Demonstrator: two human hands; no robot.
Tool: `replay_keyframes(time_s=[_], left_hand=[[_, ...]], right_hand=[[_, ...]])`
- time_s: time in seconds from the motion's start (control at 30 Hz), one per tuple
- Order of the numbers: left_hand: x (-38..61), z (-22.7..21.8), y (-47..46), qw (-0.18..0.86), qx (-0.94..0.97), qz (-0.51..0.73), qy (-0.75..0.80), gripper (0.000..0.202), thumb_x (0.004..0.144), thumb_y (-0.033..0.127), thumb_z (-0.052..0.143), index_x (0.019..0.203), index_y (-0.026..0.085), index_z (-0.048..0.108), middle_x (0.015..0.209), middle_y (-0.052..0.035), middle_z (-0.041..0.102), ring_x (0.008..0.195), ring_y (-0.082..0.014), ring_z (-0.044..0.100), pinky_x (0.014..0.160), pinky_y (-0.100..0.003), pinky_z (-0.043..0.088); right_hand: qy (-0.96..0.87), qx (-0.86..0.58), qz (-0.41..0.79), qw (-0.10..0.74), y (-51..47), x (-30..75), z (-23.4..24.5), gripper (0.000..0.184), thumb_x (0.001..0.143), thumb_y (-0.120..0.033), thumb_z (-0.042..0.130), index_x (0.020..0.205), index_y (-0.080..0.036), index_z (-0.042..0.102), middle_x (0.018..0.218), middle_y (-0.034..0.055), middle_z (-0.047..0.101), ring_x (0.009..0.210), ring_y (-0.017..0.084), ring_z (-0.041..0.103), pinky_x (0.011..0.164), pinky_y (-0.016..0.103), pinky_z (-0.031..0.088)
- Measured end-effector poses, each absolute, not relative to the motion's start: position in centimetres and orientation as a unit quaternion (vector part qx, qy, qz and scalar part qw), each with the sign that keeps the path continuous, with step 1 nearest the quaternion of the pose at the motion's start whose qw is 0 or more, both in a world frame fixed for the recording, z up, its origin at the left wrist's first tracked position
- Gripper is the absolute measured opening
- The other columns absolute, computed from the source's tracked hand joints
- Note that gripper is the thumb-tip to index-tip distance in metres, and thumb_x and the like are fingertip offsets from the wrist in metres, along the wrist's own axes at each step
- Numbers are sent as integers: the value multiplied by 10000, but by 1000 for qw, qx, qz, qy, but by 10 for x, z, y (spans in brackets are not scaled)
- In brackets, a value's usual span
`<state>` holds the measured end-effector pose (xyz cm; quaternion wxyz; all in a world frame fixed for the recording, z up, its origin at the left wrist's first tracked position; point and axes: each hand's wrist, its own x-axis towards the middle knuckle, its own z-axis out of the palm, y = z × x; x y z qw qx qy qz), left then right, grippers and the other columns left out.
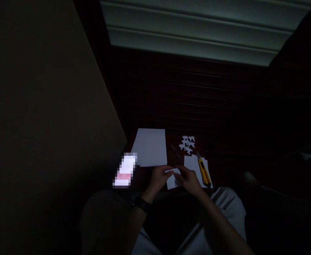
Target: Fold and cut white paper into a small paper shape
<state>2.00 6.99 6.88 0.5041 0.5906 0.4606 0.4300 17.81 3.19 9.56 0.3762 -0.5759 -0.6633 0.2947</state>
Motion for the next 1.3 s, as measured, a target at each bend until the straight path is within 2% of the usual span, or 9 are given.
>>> replay_keyframes(time_s=[0.17,0.27,0.33,0.4,0.77,1.03,1.3], left_hand=[[19,78,68,468,620,419,471,178,703,252,621,843,171,696,832,-61,705,762,-189,649,691,-271,491],[18,83,67,470,616,420,473,190,699,278,632,830,156,697,804,-65,706,732,-189,650,652,-258,491],[18,85,66,477,614,417,472,205,697,289,636,829,145,697,798,-71,707,724,-190,649,639,-253,490],[17,87,66,477,618,413,468,211,696,286,639,839,144,699,813,-73,708,740,-193,649,649,-251,489],[18,96,63,453,667,399,436,218,749,278,583,921,200,691,894,-46,702,823,-190,645,741,-270,487],[18,90,64,456,663,396,443,218,742,255,586,924,193,689,874,-48,705,789,-181,650,703,-253,491],[18,87,64,463,656,386,453,227,733,257,589,921,179,691,870,-54,705,768,-183,650,695,-258,494]], right_hand=[[-612,-580,345,414,33,178,93,404,741,-386,577,1089,-181,570,657,5,595,545,124,485,496,219,367],[-553,-572,419,438,36,180,89,365,724,-442,587,919,-137,629,561,-10,548,469,99,433,433,206,319],[-523,-559,455,455,38,182,86,336,698,-448,614,775,-122,640,550,-9,539,463,89,420,430,204,308],[-499,-548,483,467,39,183,85,315,666,-430,653,710,-120,633,545,-12,538,467,85,419,436,203,306],[-436,-534,529,495,40,188,79,273,604,-377,713,662,-119,645,566,2,573,501,103,466,487,220,346],[-427,-551,514,501,40,186,77,309,614,-433,689,616,-126,653,581,20,611,531,126,504,524,240,369],[-423,-551,507,510,38,184,77,306,642,-421,668,620,-116,666,575,22,612,522,124,497,514,239,365]])
